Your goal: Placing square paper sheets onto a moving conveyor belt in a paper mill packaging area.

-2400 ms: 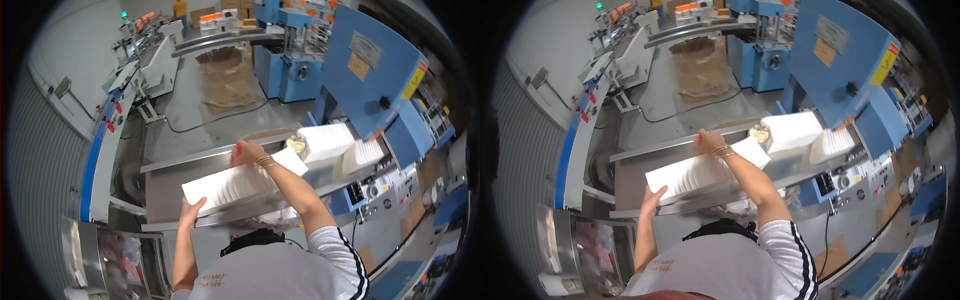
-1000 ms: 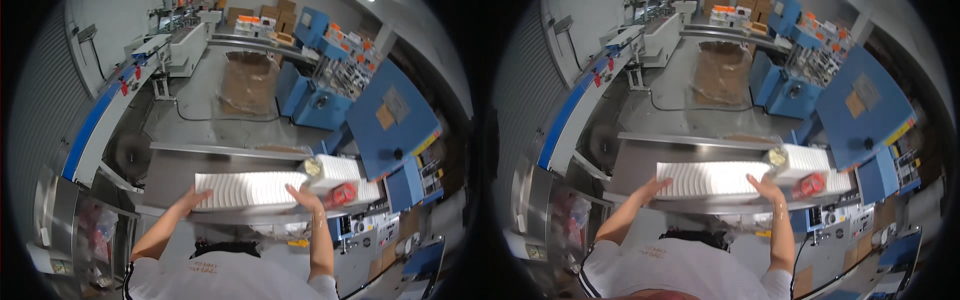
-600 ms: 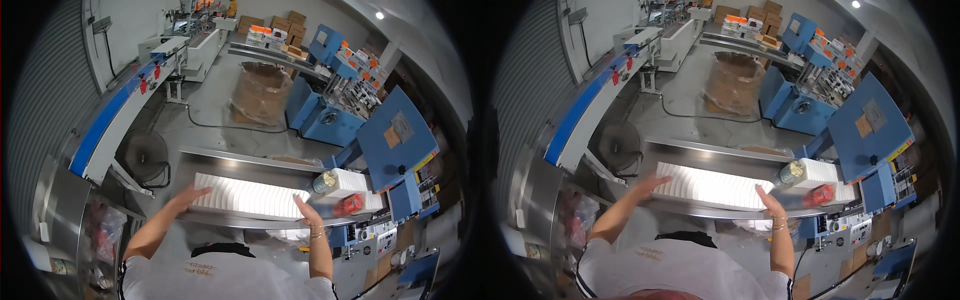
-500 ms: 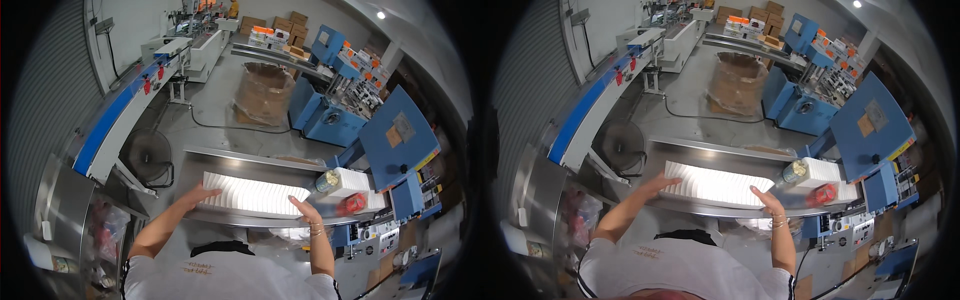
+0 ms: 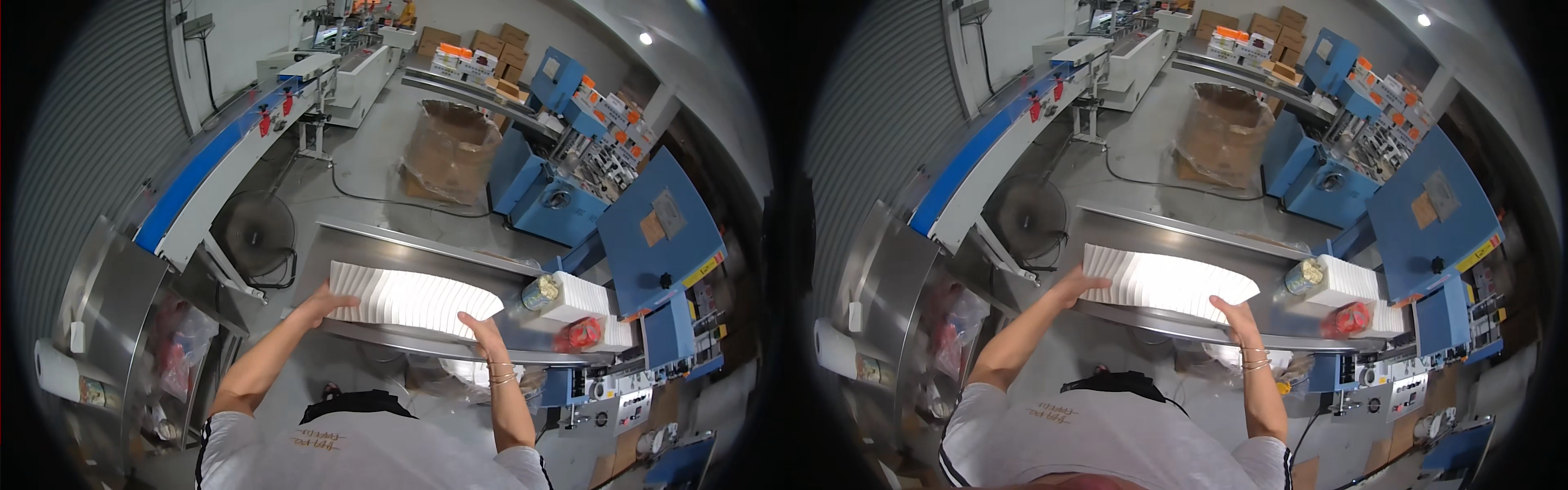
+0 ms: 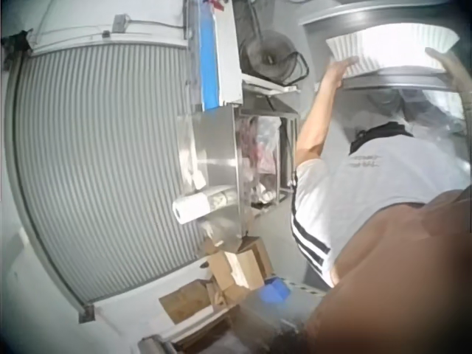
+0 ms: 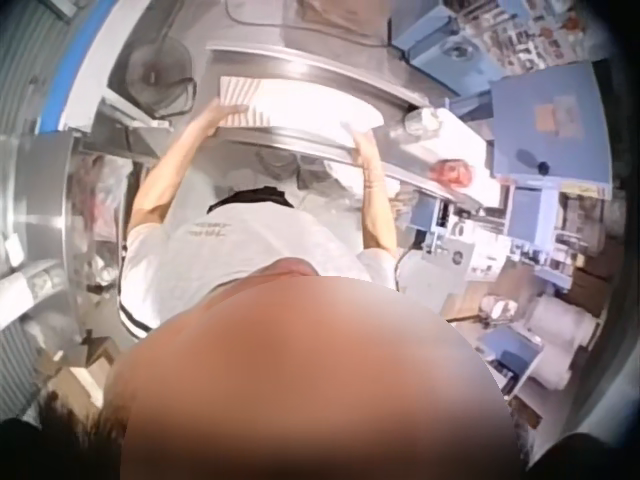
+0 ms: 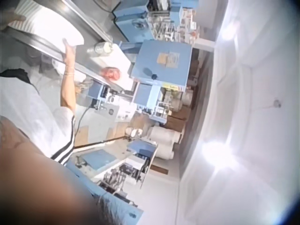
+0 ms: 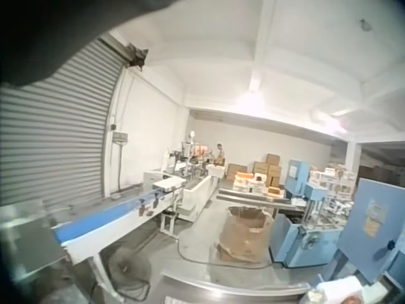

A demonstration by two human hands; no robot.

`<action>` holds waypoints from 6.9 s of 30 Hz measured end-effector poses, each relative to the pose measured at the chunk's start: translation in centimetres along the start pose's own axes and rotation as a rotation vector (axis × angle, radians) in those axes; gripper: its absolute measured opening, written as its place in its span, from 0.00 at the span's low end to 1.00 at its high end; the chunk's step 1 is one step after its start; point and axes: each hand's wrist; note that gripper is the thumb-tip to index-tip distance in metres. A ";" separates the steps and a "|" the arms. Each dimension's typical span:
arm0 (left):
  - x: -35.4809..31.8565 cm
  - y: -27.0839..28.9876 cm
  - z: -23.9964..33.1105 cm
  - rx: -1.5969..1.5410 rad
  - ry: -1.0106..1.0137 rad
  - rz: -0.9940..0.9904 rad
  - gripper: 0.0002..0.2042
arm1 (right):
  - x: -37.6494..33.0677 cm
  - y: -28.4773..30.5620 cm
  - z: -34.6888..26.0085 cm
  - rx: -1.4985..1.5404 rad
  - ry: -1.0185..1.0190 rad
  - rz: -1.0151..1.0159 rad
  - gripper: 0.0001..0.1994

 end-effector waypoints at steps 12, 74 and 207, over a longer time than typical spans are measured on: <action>-19.4 7.2 5.3 0.036 -0.372 0.585 0.57 | 7.6 -18.4 -9.7 -0.243 0.431 -0.360 0.34; -25.2 30.0 3.6 -1.446 -1.596 1.437 0.12 | 26.2 -97.1 -3.4 -0.955 1.420 -2.007 0.19; -34.3 33.6 1.8 0.879 0.498 2.048 0.15 | 38.2 -83.8 -1.4 -0.789 0.753 -1.711 0.21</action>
Point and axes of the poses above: each hand's wrist, its own x-axis towards the middle knuckle, its own y-axis out of the back of the hand, z = x × y, and after that the axes turned 15 degrees about -z, right-handed
